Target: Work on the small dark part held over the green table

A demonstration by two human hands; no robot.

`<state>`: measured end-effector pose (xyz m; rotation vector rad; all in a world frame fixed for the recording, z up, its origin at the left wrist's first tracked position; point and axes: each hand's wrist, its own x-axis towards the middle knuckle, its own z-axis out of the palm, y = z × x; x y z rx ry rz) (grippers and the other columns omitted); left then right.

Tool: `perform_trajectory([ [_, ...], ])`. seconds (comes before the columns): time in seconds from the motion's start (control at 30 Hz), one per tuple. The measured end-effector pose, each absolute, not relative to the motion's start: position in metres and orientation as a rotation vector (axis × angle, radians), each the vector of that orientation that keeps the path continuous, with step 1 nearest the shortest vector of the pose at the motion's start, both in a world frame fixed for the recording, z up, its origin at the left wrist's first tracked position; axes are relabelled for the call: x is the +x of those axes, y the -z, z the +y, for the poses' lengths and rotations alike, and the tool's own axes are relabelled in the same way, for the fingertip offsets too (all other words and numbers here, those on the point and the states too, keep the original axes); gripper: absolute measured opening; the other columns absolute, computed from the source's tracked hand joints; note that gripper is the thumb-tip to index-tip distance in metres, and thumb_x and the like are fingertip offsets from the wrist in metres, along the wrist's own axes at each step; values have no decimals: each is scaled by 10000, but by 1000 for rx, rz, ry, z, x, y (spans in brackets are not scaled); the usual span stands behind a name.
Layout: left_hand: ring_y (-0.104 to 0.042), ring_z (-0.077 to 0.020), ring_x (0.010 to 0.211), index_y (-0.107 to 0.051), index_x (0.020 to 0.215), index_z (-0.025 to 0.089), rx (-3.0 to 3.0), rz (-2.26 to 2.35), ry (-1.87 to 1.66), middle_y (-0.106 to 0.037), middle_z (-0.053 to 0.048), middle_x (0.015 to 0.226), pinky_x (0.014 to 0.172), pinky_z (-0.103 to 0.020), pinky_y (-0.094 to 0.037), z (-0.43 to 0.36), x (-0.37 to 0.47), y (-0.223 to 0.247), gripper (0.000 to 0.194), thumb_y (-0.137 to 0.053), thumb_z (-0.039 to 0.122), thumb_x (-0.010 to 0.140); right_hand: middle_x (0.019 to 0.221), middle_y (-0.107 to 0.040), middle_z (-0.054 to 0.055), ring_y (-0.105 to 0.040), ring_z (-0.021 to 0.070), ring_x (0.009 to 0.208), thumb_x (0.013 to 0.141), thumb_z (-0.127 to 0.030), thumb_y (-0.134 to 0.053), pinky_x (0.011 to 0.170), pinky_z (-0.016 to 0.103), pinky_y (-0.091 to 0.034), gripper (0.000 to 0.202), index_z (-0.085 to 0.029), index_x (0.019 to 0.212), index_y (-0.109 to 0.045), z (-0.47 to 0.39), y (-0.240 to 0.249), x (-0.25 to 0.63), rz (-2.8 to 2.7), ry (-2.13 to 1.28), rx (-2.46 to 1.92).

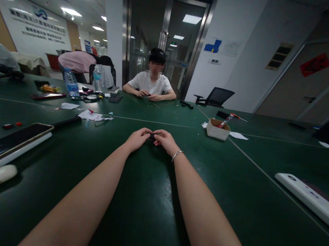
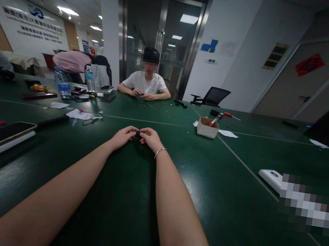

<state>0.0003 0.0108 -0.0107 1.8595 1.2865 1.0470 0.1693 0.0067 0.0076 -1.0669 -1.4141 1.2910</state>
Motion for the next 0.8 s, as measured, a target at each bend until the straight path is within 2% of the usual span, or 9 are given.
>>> perform_trajectory([
  [0.2, -540, -134, 653, -636, 1035, 213, 1872, 1302, -993, -614, -12, 744, 623, -255, -433, 11, 0, 10, 369, -379, 429, 882, 591, -608, -17, -570, 64, 453, 826, -23, -559, 445, 150, -493, 116, -124, 869, -596, 5, -9, 170, -1425, -1297, -1064],
  [0.37, -554, -122, 688, -629, 1057, 208, 1820, 1274, -1050, -628, -16, 841, 663, -249, -444, 14, 1, 11, 303, -486, 335, 823, 579, -604, -24, -566, 59, 442, 825, -23, -566, 432, 142, -487, 116, -131, 861, -590, 5, -9, 170, -1405, -1304, -1071],
  [0.5, -549, -128, 660, -640, 1033, 194, 1813, 1263, -1014, -621, -16, 753, 651, -257, -449, 14, 0, 11, 346, -409, 391, 866, 583, -606, -23, -567, 54, 441, 829, -21, -557, 427, 135, -488, 118, -131, 852, -594, 7, -8, 170, -1412, -1303, -1043],
  [0.67, -555, -122, 687, -641, 1049, 202, 1791, 1278, -1067, -644, -27, 872, 659, -251, -453, 10, 2, 8, 300, -509, 321, 808, 575, -603, -25, -563, 55, 433, 834, -16, -547, 429, 140, -488, 121, -131, 852, -584, 6, -9, 170, -1399, -1316, -1056],
  [0.8, -544, -126, 665, -650, 1016, 190, 1810, 1292, -1045, -627, -24, 782, 628, -248, -443, 8, 3, 6, 309, -444, 345, 845, 580, -606, -21, -556, 55, 429, 837, -14, -539, 434, 144, -485, 123, -129, 853, -580, 3, -12, 169, -1388, -1320, -1075],
])
